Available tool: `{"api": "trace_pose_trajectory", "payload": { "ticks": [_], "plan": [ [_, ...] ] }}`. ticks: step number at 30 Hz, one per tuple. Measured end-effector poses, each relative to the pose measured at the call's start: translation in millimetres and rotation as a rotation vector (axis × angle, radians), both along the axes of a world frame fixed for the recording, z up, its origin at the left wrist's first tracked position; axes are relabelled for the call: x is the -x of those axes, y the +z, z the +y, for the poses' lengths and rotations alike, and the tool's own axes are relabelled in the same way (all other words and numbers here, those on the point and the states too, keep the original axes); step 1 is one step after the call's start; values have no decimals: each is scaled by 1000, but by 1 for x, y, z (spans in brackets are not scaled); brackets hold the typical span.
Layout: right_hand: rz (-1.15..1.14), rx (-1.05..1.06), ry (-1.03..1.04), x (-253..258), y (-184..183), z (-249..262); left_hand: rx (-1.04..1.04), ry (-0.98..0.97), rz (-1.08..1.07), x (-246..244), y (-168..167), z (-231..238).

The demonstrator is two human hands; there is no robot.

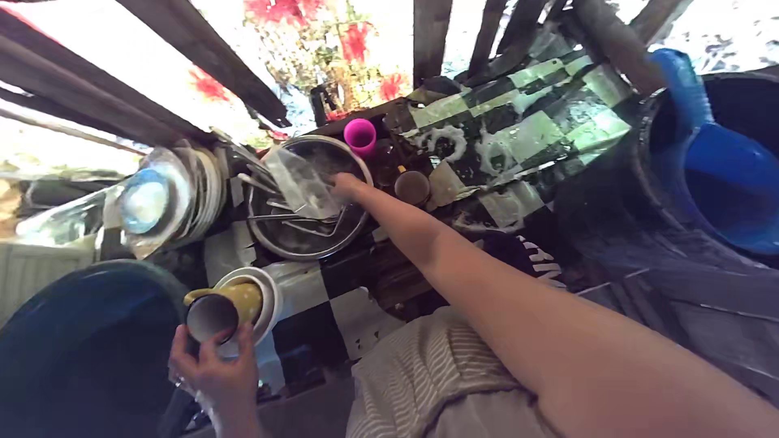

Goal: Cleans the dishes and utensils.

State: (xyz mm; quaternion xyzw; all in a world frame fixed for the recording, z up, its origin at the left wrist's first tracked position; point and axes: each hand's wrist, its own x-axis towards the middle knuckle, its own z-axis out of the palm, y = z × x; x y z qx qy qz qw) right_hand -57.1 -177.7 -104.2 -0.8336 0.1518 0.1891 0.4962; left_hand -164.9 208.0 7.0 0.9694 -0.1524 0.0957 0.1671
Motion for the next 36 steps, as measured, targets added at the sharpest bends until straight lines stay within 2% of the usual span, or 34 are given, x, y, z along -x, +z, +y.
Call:
{"api": "trace_pose_trajectory", "payload": {
  "ticks": [4, 7, 10, 17, 24, 28, 31, 33, 36],
  "plan": [
    [-229, -107, -261, 0, -4, 7, -22, -32, -8, -6, 1, 0],
    [-250, -210, -404, -1, 10, 11, -25, -42, 20, -7, 3, -2],
    [-209, -186, -408, -10, 7, 19, -34, -11, 92, -10, 10, -7],
    [-66, -84, -406, 1, 6, 27, -58, -83, 73, -21, 13, -5],
    [-103, -7, -371, 12, 13, 21, -75, -134, 67, -21, 16, -7],
    [-191, 108, -279, 27, 28, 18, -59, -169, 60, -22, 19, -10],
    [-364, 242, -165, 47, 43, 12, -79, -163, 34, -24, 19, -11],
    [-501, 307, -121, 64, 52, -6, -114, -131, 6, -26, 16, -16],
    [-667, 427, -189, 90, 58, -60, -90, -121, -35, -28, 17, -25]
  ]
}}
